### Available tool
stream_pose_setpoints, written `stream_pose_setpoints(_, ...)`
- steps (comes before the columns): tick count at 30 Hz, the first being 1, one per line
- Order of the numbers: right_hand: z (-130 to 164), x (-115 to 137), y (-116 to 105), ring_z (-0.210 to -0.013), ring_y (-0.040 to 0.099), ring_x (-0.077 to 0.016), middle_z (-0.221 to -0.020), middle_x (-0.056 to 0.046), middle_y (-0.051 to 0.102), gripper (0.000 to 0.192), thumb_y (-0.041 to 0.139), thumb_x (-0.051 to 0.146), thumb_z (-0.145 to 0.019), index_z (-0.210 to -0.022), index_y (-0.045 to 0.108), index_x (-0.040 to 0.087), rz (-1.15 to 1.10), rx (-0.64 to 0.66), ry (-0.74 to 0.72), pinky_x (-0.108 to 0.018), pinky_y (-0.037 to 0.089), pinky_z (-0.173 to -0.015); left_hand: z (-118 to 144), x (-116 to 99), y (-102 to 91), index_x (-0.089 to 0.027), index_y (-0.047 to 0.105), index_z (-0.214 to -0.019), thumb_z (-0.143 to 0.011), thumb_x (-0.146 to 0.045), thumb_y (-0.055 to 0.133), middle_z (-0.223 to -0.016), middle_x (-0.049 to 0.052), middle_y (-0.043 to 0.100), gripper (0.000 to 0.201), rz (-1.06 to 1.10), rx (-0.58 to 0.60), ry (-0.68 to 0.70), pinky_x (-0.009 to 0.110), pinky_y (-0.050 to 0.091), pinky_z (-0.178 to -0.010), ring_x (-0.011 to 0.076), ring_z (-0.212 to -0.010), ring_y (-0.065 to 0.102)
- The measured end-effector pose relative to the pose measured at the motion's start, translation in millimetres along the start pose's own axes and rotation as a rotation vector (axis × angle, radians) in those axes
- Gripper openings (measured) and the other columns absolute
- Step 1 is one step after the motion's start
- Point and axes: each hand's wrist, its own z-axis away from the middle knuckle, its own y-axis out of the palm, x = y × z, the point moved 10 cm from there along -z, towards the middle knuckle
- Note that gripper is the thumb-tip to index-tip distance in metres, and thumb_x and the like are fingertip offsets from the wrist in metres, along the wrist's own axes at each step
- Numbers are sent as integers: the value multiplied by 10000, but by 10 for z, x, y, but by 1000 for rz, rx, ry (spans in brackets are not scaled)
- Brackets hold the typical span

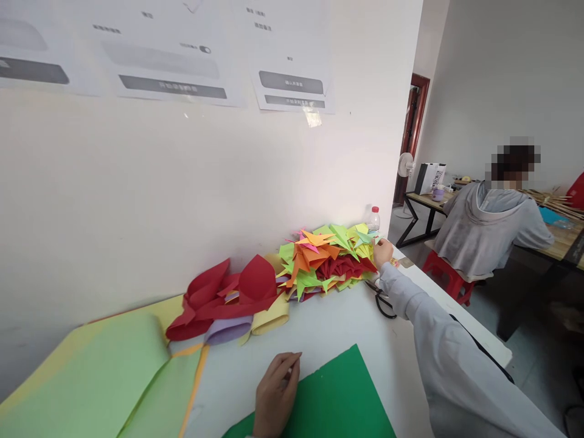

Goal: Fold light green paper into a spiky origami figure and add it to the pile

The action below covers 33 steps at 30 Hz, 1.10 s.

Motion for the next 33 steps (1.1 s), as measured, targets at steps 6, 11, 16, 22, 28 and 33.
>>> stream_pose_setpoints(6,137,88,140,-1019,607,-218,-1214,-80,586,293,552,338,-938,-1182,577,177,-3,27,11,-411,529,-863,7,17,-6,-195,699,-867,-883,-396,519,-813,74,674,270,-17,6,1,254,555,-514,165,-638,640)
stream_pose_setpoints(11,165,55,170,-1018,608,-221,-1211,-81,586,304,558,338,-934,-1187,573,170,-6,30,20,-415,530,-860,11,23,1,-192,698,-866,-884,-394,516,-819,74,675,273,-20,10,-2,258,563,-533,172,-664,653)
stream_pose_setpoints(16,139,14,194,-1015,608,-208,-1217,-87,583,295,553,332,-938,-1190,571,180,-21,25,14,-410,531,-858,12,21,3,-182,704,-869,-874,-367,532,-816,74,672,253,-6,3,-3,247,552,-525,166,-648,645)
stream_pose_setpoints(22,130,11,153,-1013,611,-215,-1210,-85,586,310,565,333,-931,-1193,568,169,-78,-1,-27,-412,534,-850,-5,-8,15,-174,706,-875,-874,-329,535,-800,66,664,230,29,5,2,239,540,-512,159,-631,636)
stream_pose_setpoints(28,146,8,19,-883,648,-234,-990,-75,683,291,638,372,-859,-997,666,118,-145,-27,-59,-379,528,-789,-12,-85,62,-165,689,-856,-898,-230,482,-774,61,626,221,70,1,-3,220,499,-501,127,-597,593)
stream_pose_setpoints(33,91,69,-67,-760,635,-303,-754,-120,701,349,715,404,-686,-807,716,77,-216,-69,-81,-411,475,-734,9,-29,101,-186,708,-883,-880,-174,477,-793,54,637,231,14,-28,-61,220,487,-525,111,-587,562)
